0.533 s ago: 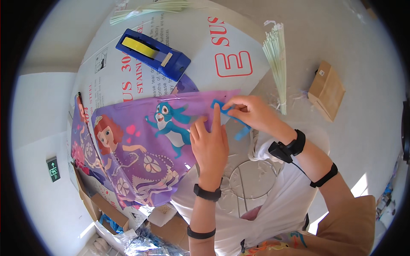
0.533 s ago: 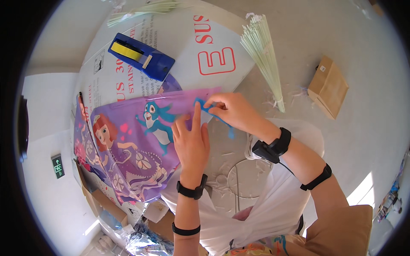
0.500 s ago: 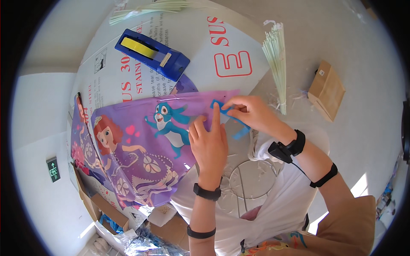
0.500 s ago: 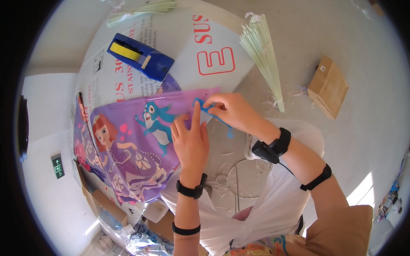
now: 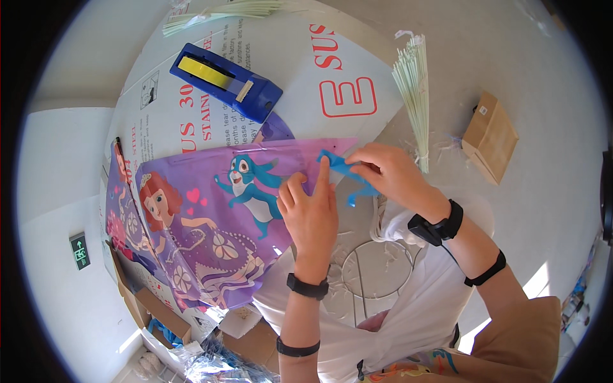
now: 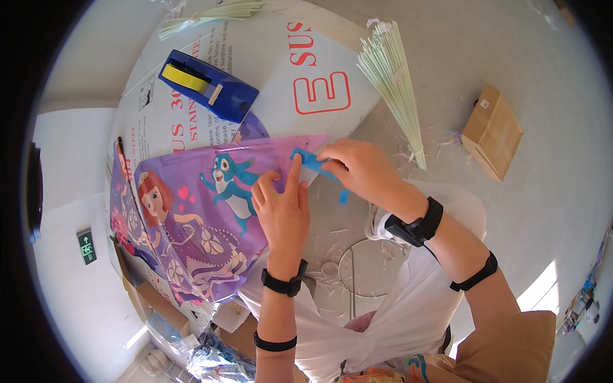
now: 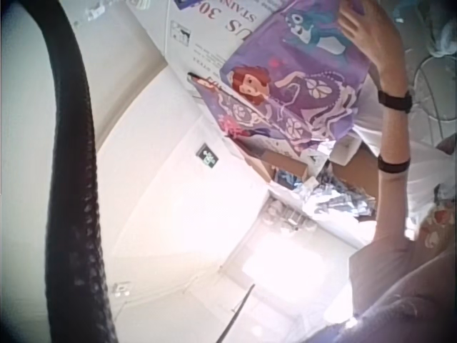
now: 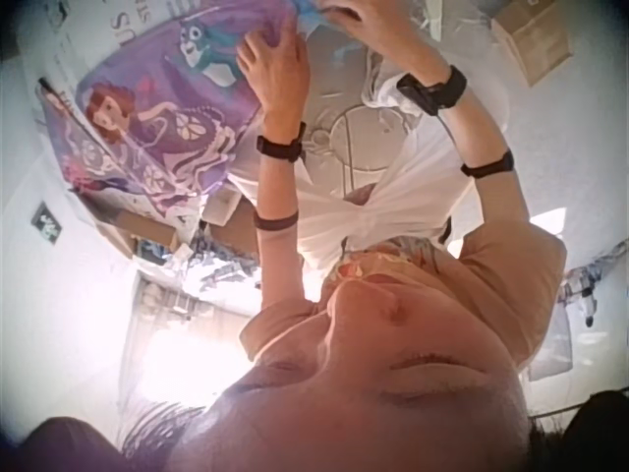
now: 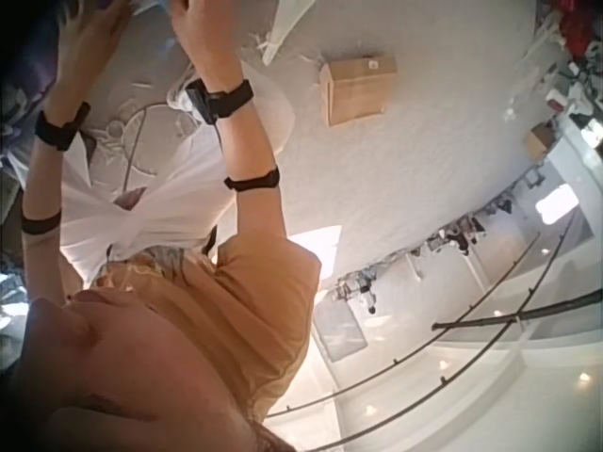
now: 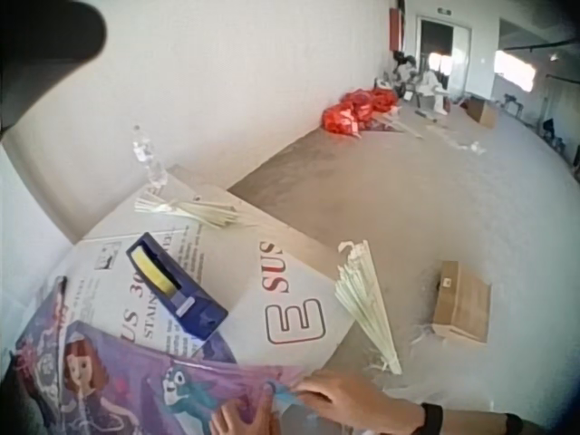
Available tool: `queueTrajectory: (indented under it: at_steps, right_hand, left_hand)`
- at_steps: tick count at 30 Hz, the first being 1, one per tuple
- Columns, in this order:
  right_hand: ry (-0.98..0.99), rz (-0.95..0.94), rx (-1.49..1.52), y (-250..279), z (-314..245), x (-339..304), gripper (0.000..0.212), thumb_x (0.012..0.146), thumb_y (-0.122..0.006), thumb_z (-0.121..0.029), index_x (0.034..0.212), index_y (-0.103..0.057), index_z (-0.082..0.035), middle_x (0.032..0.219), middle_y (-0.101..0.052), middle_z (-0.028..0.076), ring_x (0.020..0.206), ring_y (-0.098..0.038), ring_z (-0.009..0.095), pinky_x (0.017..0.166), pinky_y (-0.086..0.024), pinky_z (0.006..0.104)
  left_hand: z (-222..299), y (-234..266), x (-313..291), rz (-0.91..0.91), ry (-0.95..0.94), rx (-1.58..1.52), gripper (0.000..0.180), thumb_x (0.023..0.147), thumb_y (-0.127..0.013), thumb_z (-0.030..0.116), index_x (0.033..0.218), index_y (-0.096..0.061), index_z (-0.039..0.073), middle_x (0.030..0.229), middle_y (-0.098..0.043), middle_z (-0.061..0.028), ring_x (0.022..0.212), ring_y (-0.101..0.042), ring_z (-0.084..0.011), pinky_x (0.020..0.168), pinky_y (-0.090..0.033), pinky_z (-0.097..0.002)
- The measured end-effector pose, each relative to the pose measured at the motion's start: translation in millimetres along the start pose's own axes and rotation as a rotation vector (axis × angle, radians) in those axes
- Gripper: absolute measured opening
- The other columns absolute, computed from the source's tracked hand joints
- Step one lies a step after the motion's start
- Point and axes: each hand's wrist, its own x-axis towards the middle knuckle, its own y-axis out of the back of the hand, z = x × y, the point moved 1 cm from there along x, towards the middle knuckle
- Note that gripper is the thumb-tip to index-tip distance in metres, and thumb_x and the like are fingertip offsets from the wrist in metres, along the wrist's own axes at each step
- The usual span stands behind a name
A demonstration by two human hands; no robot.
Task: The recorder is assembling a decorative kite by attaching support sticks and ribbons using a tape dispenser.
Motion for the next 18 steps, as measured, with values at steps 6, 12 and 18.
queueTrajectory:
  at_steps: [6,12,18]
  right_hand:
    - [-0.062,-0.094,-0.114,9,-6,-2,0.014,0.083,-0.072,-0.004,0.097,-0.070,-0.006,0.094,-0.067,0.009,0.076,-0.065,0.025,0.063,-0.049,0.0352]
    - [0.446,0.079,-0.213,0,-11,8,0.024,0.079,-0.071,-0.002,0.103,-0.070,-0.005,0.115,-0.067,0.007,0.112,-0.062,0.026,0.089,-0.053,0.0389]
    - [0.389,0.018,-0.243,-13,0,4,0.031,0.080,-0.068,0.001,0.111,-0.069,0.000,0.121,-0.067,0.009,0.119,-0.060,0.026,0.100,-0.050,0.0394]
  left_hand:
    - [2,-5,-3,0.016,-0.017,0.031,0.051,0.087,-0.070,0.023,0.137,-0.060,0.023,0.115,-0.051,-0.0125,0.109,-0.049,-0.0325,0.091,-0.042,-0.0469]
    - [5,-4,-2,0.028,-0.012,0.034,0.052,0.086,-0.071,0.023,0.137,-0.060,0.022,0.115,-0.051,-0.0126,0.109,-0.049,-0.0330,0.091,-0.041,-0.0472]
    - [3,-2,-2,0.012,-0.002,0.010,0.050,0.088,-0.069,0.020,0.137,-0.060,0.020,0.115,-0.051,-0.0119,0.110,-0.050,-0.0316,0.093,-0.042,-0.0468]
